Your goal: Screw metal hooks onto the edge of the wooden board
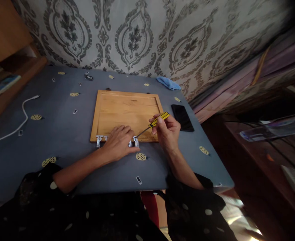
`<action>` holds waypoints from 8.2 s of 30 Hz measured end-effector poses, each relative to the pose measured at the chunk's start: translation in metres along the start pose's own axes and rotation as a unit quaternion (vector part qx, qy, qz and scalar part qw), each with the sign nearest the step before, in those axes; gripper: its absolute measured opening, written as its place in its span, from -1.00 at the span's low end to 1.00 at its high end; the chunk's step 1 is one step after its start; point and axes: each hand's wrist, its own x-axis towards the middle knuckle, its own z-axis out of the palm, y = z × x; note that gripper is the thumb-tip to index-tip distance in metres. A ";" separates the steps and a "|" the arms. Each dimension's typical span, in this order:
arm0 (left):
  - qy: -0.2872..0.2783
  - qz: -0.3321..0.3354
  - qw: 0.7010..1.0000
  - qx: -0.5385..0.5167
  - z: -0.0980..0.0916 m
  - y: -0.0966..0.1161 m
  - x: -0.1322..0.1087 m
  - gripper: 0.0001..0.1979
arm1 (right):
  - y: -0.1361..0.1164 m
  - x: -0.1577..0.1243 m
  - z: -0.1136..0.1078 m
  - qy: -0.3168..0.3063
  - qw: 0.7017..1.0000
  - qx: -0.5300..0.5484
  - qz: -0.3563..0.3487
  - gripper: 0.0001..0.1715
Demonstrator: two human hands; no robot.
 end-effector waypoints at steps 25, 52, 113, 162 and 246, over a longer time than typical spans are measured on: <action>-0.046 -0.014 0.999 0.008 -0.010 0.005 0.002 -0.55 | -0.020 -0.016 0.011 -0.029 0.994 -0.101 -0.043 -0.69; -0.031 -0.010 0.999 -0.008 -0.008 0.003 0.001 -0.58 | -0.026 0.004 0.016 -0.125 0.985 -0.115 0.028 -0.64; -0.039 -0.010 0.999 -0.004 -0.008 0.003 0.001 -0.57 | -0.025 -0.003 0.011 -0.142 0.980 -0.139 -0.018 -0.71; -0.037 -0.014 0.999 0.005 -0.009 0.003 0.002 -0.60 | -0.021 0.017 0.007 -0.238 0.969 -0.047 0.050 -0.64; -0.038 -0.007 0.999 -0.003 -0.010 0.004 0.002 -0.58 | -0.014 -0.009 0.018 -0.054 0.987 -0.147 -0.040 -0.47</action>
